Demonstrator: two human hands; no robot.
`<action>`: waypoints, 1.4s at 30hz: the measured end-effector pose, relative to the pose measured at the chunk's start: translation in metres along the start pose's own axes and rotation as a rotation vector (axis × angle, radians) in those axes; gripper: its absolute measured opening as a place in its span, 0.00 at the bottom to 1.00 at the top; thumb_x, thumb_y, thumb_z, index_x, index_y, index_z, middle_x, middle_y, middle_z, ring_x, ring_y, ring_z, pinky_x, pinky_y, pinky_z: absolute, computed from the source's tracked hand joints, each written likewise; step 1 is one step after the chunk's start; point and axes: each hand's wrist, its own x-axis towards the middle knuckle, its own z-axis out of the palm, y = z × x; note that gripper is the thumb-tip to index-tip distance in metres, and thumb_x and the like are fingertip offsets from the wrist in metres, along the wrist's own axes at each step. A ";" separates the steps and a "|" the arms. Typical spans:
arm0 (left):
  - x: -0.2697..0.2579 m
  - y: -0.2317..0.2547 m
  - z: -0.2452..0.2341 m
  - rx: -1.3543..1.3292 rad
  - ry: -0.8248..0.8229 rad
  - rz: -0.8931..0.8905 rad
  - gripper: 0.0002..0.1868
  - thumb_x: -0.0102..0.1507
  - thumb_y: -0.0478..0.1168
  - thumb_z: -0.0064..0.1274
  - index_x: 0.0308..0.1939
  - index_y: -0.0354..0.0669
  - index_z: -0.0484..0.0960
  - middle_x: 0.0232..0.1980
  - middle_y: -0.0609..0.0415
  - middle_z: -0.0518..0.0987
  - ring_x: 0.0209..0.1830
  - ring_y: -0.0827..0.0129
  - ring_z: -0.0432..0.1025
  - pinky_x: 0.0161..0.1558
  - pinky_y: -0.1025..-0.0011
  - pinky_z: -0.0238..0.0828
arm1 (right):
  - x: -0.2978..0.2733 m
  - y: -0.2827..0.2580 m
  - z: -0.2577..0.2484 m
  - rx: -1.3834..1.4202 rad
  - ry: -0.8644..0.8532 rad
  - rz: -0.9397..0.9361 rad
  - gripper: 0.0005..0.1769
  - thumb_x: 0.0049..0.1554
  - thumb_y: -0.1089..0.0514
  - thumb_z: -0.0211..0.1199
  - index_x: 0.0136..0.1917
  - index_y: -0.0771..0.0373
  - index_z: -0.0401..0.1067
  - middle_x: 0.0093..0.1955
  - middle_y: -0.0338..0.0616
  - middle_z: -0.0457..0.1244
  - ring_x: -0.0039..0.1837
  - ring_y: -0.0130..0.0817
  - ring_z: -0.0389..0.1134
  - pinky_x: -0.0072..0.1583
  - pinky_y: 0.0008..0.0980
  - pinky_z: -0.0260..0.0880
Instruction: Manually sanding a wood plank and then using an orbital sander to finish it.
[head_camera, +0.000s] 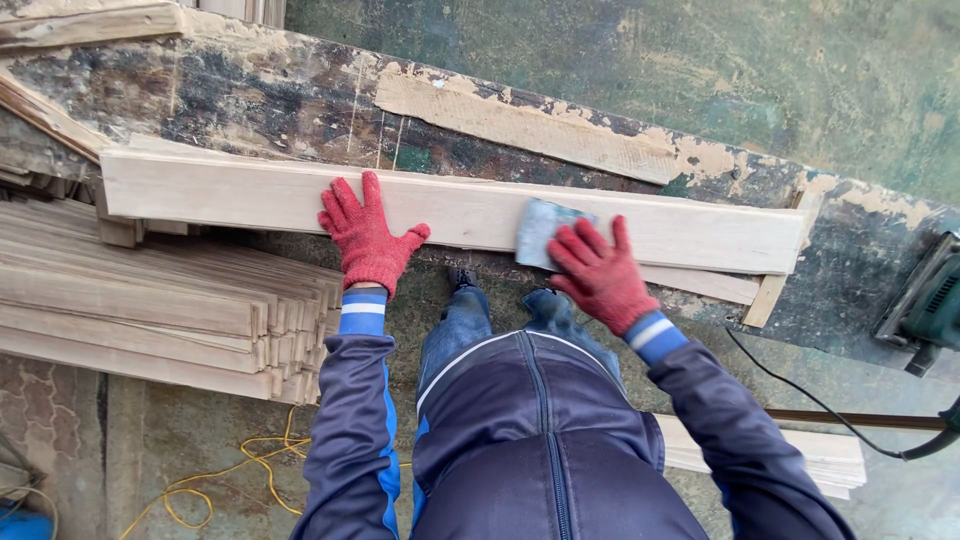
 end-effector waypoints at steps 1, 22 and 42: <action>0.000 0.000 0.001 -0.008 -0.002 -0.006 0.68 0.46 0.73 0.67 0.82 0.48 0.54 0.81 0.25 0.45 0.81 0.28 0.39 0.76 0.33 0.34 | -0.012 0.010 -0.007 -0.003 -0.006 -0.008 0.31 0.56 0.30 0.63 0.66 0.43 0.73 0.68 0.36 0.66 0.72 0.40 0.61 0.77 0.67 0.47; -0.001 -0.003 0.003 -0.046 0.008 0.001 0.68 0.46 0.73 0.65 0.82 0.50 0.53 0.81 0.26 0.44 0.82 0.28 0.37 0.76 0.32 0.32 | -0.045 0.049 -0.006 -0.134 -0.003 -0.002 0.32 0.54 0.28 0.62 0.66 0.43 0.73 0.70 0.36 0.66 0.72 0.40 0.63 0.78 0.66 0.47; 0.000 0.001 -0.004 0.007 -0.073 -0.031 0.68 0.48 0.75 0.62 0.83 0.51 0.49 0.82 0.27 0.42 0.83 0.31 0.35 0.78 0.35 0.27 | 0.066 0.010 0.017 -0.069 0.008 0.104 0.35 0.55 0.24 0.60 0.63 0.48 0.74 0.64 0.42 0.69 0.72 0.49 0.64 0.76 0.73 0.41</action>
